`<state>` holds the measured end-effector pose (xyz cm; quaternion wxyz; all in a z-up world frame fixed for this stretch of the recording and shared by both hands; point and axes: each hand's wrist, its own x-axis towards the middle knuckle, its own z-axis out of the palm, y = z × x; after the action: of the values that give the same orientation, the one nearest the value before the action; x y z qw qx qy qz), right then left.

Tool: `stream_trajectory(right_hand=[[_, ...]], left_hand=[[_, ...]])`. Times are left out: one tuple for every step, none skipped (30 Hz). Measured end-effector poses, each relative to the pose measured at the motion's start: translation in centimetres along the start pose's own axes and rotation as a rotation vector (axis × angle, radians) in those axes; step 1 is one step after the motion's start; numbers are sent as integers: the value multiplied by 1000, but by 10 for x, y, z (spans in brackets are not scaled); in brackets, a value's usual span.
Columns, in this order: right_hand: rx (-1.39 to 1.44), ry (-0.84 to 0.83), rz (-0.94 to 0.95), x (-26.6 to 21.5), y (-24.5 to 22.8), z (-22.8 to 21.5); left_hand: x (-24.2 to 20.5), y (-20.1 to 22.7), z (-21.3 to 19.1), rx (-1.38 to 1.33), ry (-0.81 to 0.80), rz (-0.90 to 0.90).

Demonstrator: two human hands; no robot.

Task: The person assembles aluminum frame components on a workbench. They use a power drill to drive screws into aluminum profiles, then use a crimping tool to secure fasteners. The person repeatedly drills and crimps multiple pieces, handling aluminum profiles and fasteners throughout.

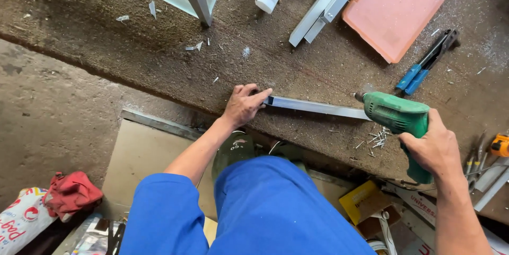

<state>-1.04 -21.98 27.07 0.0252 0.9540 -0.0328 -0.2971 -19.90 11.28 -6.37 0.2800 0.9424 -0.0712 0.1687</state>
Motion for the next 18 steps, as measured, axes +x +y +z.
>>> stream_trajectory(right_hand=[[-4,0,2,-9,-16,-6],[63,-49,95,-18,-33,-12],[126,-96,187,-27,-49,-20],[119,-93,189,-24,-43,-15],[142,-100,166,-22,-36,-11],[165,-106,143,-19,-30,-6],[158,-106,147,-21,-24,0],[153,-64,126,-24,-19,6],[147,-15,100,-23,-15,10],[140,-8,99,-34,-16,10],[158,9,88,-42,-18,10],[176,26,76,-51,-20,9],[163,17,77,-58,-19,13],[242,5,48,-66,-18,17],[327,2,15,-71,-18,20],[321,2,12,-84,-35,19],[362,-60,27,-95,-53,17],[403,-123,41,-106,-70,16]], left_hand=[[1,1,-1,-4,1,-2],[2,2,-1,-4,-19,5],[4,4,-1,-5,-35,11],[5,4,-7,-11,-31,7],[6,3,-13,-2,-78,-37],[7,3,-20,6,-125,-81],[6,1,-19,-1,-124,-85],[5,-1,-19,-65,-107,-88],[9,-6,-17,-125,-81,-89],[7,-7,-15,-129,-72,-91],[5,-7,-13,-111,-51,-67],[3,-7,-10,-93,-29,-44],[2,-7,-11,-101,-32,-57],[1,-6,-11,-85,-9,-46],[6,-10,-11,-63,22,-28],[4,-6,-13,-64,25,-34],[5,-6,-16,-61,21,-33],[6,-5,-18,-58,17,-33]])
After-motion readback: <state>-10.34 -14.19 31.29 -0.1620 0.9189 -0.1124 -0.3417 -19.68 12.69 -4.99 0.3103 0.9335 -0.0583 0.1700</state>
